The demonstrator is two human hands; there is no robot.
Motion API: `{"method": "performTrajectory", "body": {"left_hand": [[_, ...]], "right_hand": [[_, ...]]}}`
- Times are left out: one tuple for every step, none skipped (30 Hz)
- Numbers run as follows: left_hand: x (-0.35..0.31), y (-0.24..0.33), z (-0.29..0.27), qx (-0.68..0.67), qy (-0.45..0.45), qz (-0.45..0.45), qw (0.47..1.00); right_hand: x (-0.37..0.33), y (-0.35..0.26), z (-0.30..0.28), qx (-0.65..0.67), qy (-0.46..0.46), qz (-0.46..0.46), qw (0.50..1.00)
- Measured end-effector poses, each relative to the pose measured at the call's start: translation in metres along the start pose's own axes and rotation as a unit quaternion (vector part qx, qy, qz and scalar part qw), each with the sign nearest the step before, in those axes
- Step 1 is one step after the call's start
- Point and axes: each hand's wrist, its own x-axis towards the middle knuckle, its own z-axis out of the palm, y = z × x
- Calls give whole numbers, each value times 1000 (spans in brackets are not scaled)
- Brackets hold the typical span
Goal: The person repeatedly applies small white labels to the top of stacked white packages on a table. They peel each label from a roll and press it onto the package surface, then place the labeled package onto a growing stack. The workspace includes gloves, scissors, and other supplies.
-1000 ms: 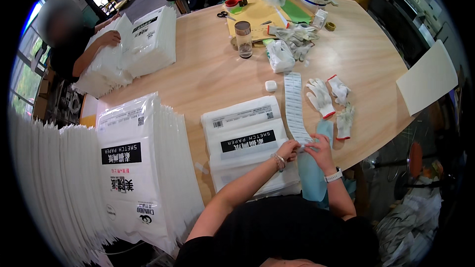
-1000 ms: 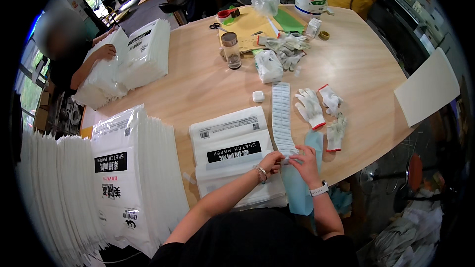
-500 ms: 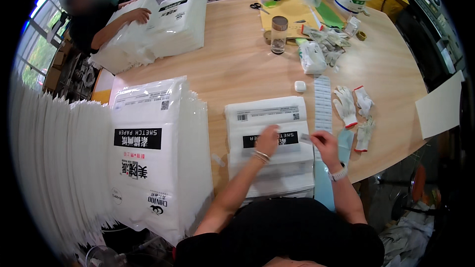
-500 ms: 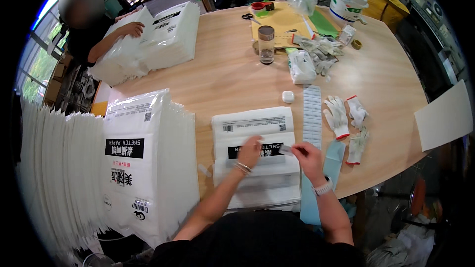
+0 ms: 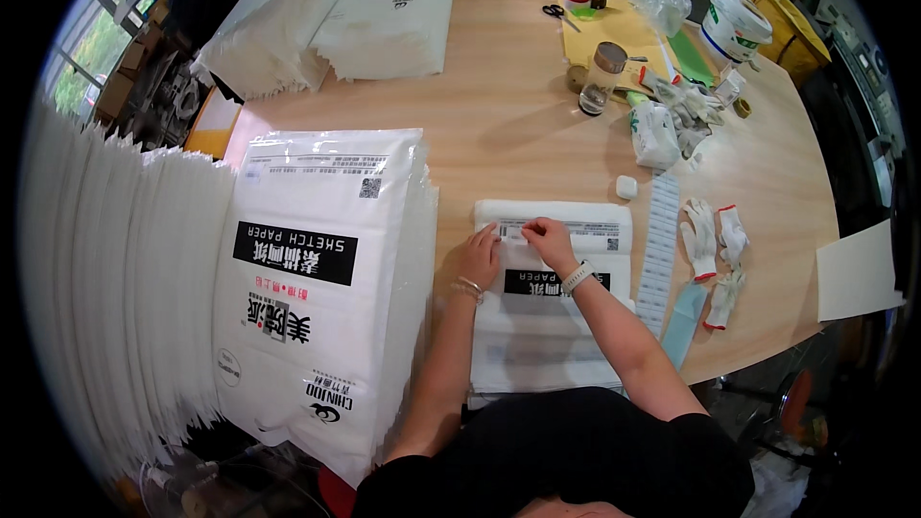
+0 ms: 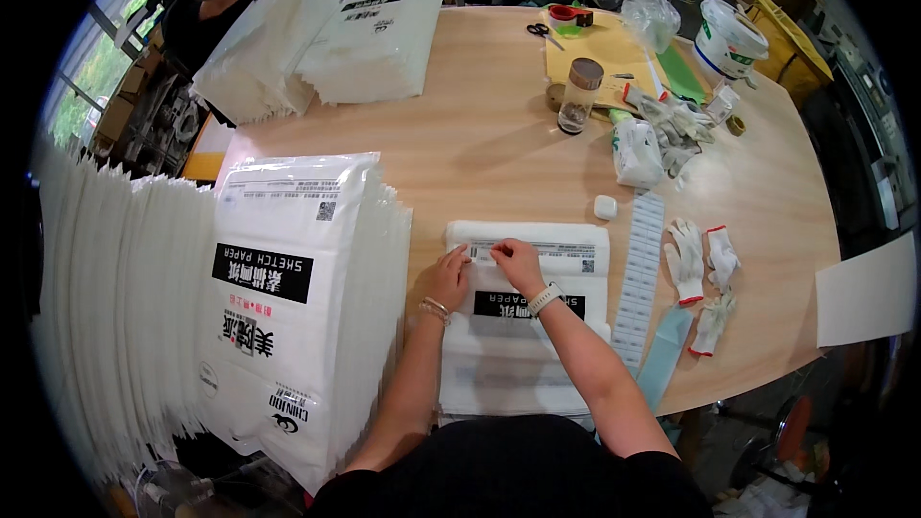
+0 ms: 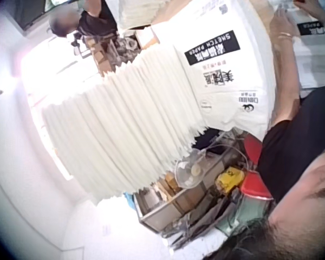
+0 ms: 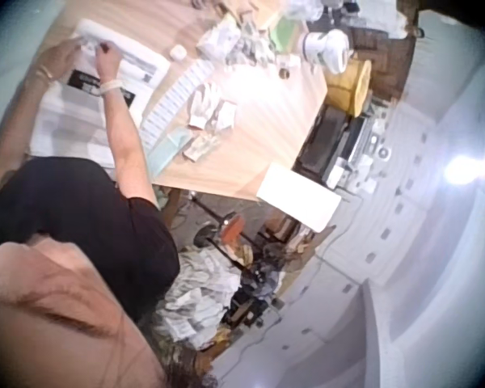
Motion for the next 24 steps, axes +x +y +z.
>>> {"method": "performTrajectory", "body": {"left_hand": [[1, -1, -3, -11, -2, 0, 1000], [1, -1, -5, -22, -3, -1, 1000], [1, 0, -7, -13, 2, 10, 1000], [1, 2, -8, -3, 7, 21, 1000], [1, 3, -9, 5, 11, 32, 999], [1, 3, -10, -3, 13, 31, 999], [1, 3, -11, -12, 15, 30, 999], [1, 3, -10, -20, 16, 30, 999], [0, 2, -9, -31, 20, 31, 999], [0, 1, -8, -41, 23, 32, 998], [0, 0, -6, -52, 27, 33, 998], [0, -1, -5, -53, 26, 31, 998], [0, -1, -4, -55, 24, 29, 998], [-1, -2, -3, -57, 23, 28, 998], [-1, -2, -3, -55, 22, 27, 998], [-1, -1, -3, -54, 21, 26, 998], [-1, -1, -3, -52, 19, 25, 998], [-1, -1, -2, -47, 18, 27, 998], [0, -2, -2, -42, 16, 29, 999], [0, -2, -2, -38, 15, 31, 999], [0, -1, -2, -36, 16, 32, 999], [1, 0, -3, -34, 17, 34, 999], [1, 1, -3, -32, 18, 36, 999], [1, 0, -2, -26, 16, 36, 999]], "right_hand": [[2, -1, 3, -15, 3, 0, 1000], [2, -3, 5, -23, 5, -2, 1000], [4, -5, 7, -31, 9, -5, 999], [6, -6, 9, -39, 13, -9, 999], [7, -5, 11, -41, 11, -8, 999], [9, -4, 14, -44, 9, -7, 999], [10, -4, 15, -46, 7, -7, 999], [11, -4, 16, -49, 5, 3, 999], [12, -5, 17, -52, 3, 13, 999], [13, -6, 18, -55, 0, 22, 998], [14, -5, 18, -59, 4, 16, 998], [15, -3, 19, -63, 8, 11, 998], [15, -1, 19, -67, 12, 5, 998], [15, -1, 19, -69, 12, 7, 998], [15, -2, 19, -70, 13, 9, 997], [15, -2, 19, -71, 13, 11, 997], [16, -3, 19, -72, 13, 17, 997], [16, -3, 19, -74, 12, 23, 997], [17, -3, 19, -75, 12, 29, 997], [17, -3, 20, -79, 13, 26, 996], [18, -3, 20, -84, 14, 25, 996], [18, -2, 20, -88, 15, 23, 996], [18, -1, 20, -87, 17, 23, 996], [18, -1, 21, -85, 18, 22, 996]]}}
